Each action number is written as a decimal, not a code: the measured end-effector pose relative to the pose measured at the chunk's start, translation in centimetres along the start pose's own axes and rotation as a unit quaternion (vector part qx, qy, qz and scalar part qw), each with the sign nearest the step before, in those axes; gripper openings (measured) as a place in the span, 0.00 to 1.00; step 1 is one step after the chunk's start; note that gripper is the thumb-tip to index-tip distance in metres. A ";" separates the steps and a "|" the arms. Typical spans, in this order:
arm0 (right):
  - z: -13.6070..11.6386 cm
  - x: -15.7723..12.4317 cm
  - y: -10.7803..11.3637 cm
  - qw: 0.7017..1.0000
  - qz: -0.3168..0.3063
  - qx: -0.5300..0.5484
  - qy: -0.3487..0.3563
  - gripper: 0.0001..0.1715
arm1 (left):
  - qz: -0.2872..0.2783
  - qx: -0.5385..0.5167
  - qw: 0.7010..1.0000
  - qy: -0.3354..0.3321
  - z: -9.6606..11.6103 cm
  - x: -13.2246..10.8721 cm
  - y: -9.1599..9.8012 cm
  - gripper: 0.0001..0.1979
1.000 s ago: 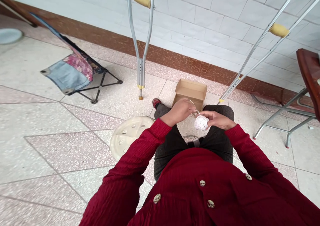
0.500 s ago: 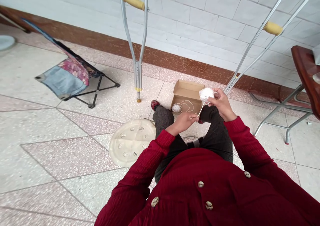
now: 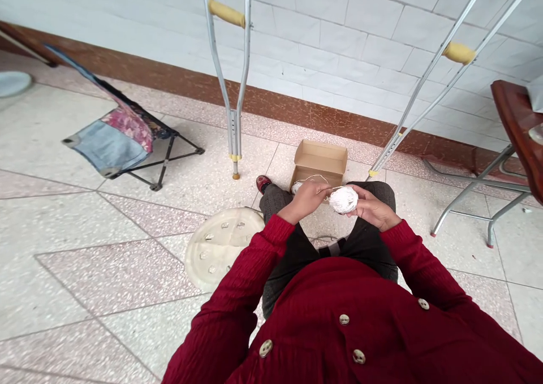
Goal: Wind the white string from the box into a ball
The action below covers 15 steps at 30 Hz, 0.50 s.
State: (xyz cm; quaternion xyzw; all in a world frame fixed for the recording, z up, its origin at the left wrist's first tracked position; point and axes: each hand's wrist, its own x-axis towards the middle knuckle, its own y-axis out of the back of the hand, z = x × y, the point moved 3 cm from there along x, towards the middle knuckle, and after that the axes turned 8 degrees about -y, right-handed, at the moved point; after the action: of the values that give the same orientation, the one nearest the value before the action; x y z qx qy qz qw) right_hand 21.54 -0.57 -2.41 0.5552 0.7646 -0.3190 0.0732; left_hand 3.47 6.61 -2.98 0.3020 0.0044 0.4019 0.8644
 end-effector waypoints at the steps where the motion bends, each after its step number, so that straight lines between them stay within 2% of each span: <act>1: -0.7 -0.1 -0.1 1.000 0.010 0.020 0.020 0.28 | -0.002 -0.030 0.999 0.014 -0.2 -0.1 -0.7 0.15; 5: -3.3 0.6 -0.2 0.993 0.068 0.036 0.091 0.25 | -0.010 -0.109 0.992 0.057 -0.5 -1.2 -3.4 0.16; 8: -3.7 2.0 0.9 0.974 0.185 -0.014 0.127 0.25 | -0.030 -0.118 0.989 0.085 -0.2 -3.1 -4.8 0.18; 11: -1.8 3.5 2.5 0.930 0.309 -0.145 0.135 0.30 | -0.065 -0.090 0.990 0.089 0.4 -5.2 -5.4 0.19; 13: 0.5 4.4 3.1 0.907 0.320 -0.246 0.118 0.31 | -0.067 -0.034 0.994 0.077 0.7 -6.0 -4.9 0.19; 15: 2.9 4.7 3.0 0.902 0.291 -0.305 0.096 0.29 | -0.040 0.028 0.997 0.057 0.8 -6.1 -3.6 0.17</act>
State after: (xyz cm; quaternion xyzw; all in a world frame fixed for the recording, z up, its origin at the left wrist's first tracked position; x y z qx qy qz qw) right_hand 21.76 2.07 -8.14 0.7314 0.6323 0.0206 0.2545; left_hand 2.06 0.17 -5.70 0.3018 0.0771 0.3837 0.8693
